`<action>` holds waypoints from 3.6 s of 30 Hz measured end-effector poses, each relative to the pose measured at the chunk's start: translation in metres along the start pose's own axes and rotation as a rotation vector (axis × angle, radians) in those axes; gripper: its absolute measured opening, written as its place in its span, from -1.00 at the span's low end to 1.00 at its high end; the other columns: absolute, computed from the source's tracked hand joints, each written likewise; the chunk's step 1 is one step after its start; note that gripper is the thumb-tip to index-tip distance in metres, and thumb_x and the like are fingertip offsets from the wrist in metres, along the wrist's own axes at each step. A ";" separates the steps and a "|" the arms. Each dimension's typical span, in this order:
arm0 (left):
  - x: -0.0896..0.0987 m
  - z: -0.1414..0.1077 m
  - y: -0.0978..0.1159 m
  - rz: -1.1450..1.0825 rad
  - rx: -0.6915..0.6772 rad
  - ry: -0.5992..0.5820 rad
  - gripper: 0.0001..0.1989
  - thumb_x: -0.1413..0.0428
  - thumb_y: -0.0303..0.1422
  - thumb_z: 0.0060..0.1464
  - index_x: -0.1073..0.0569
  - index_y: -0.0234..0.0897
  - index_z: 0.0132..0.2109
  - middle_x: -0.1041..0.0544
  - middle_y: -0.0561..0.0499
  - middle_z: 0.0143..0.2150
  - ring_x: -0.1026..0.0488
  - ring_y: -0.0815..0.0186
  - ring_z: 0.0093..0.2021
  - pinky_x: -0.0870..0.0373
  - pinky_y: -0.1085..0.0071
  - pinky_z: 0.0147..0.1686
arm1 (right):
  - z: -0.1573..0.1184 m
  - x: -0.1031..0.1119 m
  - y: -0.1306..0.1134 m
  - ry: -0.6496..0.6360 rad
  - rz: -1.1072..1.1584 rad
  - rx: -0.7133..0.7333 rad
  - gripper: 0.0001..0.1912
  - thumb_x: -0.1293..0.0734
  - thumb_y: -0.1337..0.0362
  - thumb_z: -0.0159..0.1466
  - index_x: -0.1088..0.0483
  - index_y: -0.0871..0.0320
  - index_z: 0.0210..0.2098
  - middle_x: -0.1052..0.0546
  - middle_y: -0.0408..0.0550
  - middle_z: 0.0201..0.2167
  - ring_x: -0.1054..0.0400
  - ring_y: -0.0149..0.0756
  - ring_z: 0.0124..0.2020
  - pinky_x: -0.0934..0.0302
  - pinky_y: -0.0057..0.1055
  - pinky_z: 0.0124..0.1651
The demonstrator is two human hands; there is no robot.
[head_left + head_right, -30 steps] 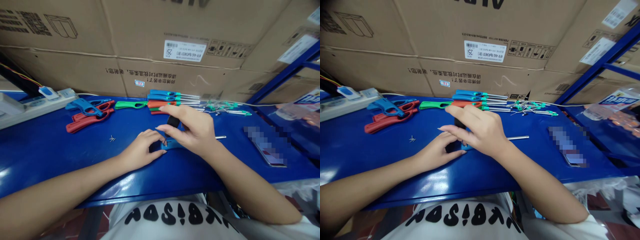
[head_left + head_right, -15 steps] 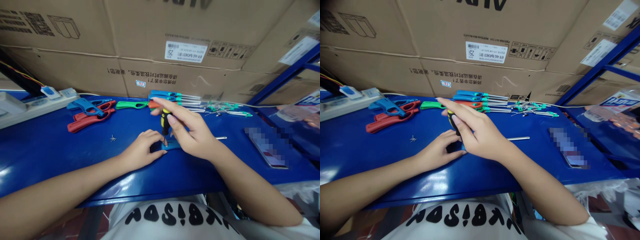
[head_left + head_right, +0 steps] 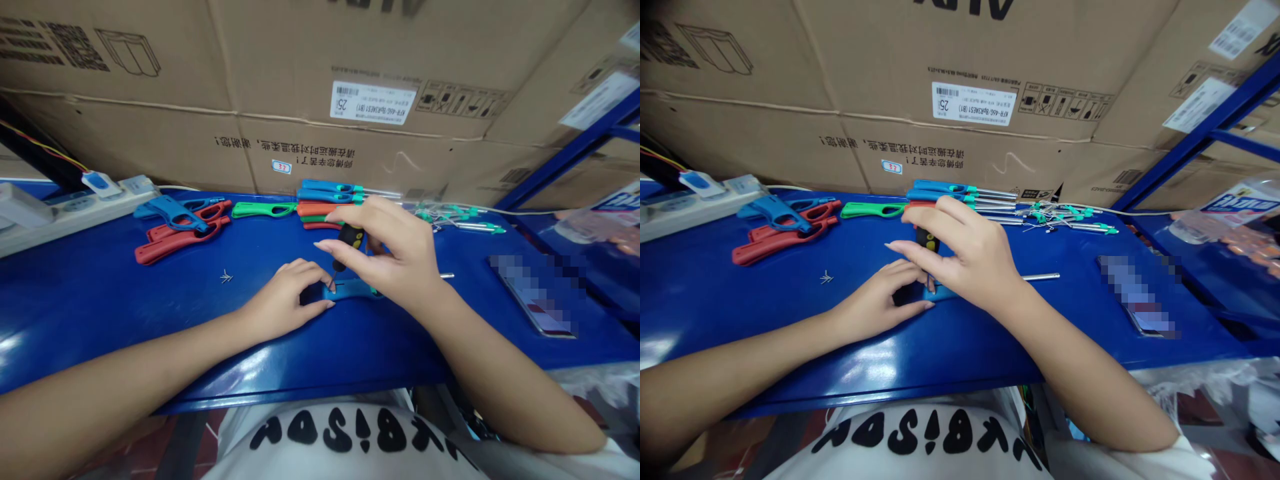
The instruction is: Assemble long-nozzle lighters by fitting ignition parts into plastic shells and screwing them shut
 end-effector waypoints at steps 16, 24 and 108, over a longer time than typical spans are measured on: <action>0.000 0.000 -0.001 0.010 -0.011 0.010 -0.85 -0.24 -0.32 0.18 -0.48 -0.18 -0.11 -0.56 0.02 -0.11 -0.44 0.16 -0.05 -0.34 0.18 0.01 | -0.001 0.001 -0.004 -0.173 0.119 -0.023 -0.58 -0.09 0.30 0.49 -0.28 0.04 0.29 -0.52 -0.03 0.13 -0.49 -0.33 -0.10 -0.40 -0.35 -0.07; 0.000 0.000 0.000 0.002 0.003 0.006 -0.86 -0.23 -0.31 0.18 -0.49 -0.18 -0.12 -0.57 0.01 -0.11 -0.45 0.16 -0.06 -0.35 0.18 0.01 | -0.001 0.002 -0.002 -0.071 0.037 0.009 -0.63 -0.10 0.26 0.50 -0.37 0.05 0.21 -0.57 -0.04 0.04 -0.49 -0.29 -0.03 -0.40 -0.35 -0.06; 0.000 -0.003 0.000 -0.036 0.028 0.015 -0.85 -0.26 -0.34 0.17 -0.47 -0.16 -0.13 -0.56 0.05 -0.08 -0.42 0.17 -0.01 -0.29 0.19 0.06 | -0.010 0.004 0.006 -0.042 0.101 0.099 -0.69 -0.30 0.26 0.40 -0.43 0.08 0.12 -0.59 -0.01 -0.12 -0.50 -0.35 -0.28 -0.42 -0.38 -0.22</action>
Point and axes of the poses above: each hand's wrist, its own z-axis towards the middle knuckle, its own x-axis out of the back of the hand, y = z × x, the point moved 1 cm from there along z, towards the middle knuckle
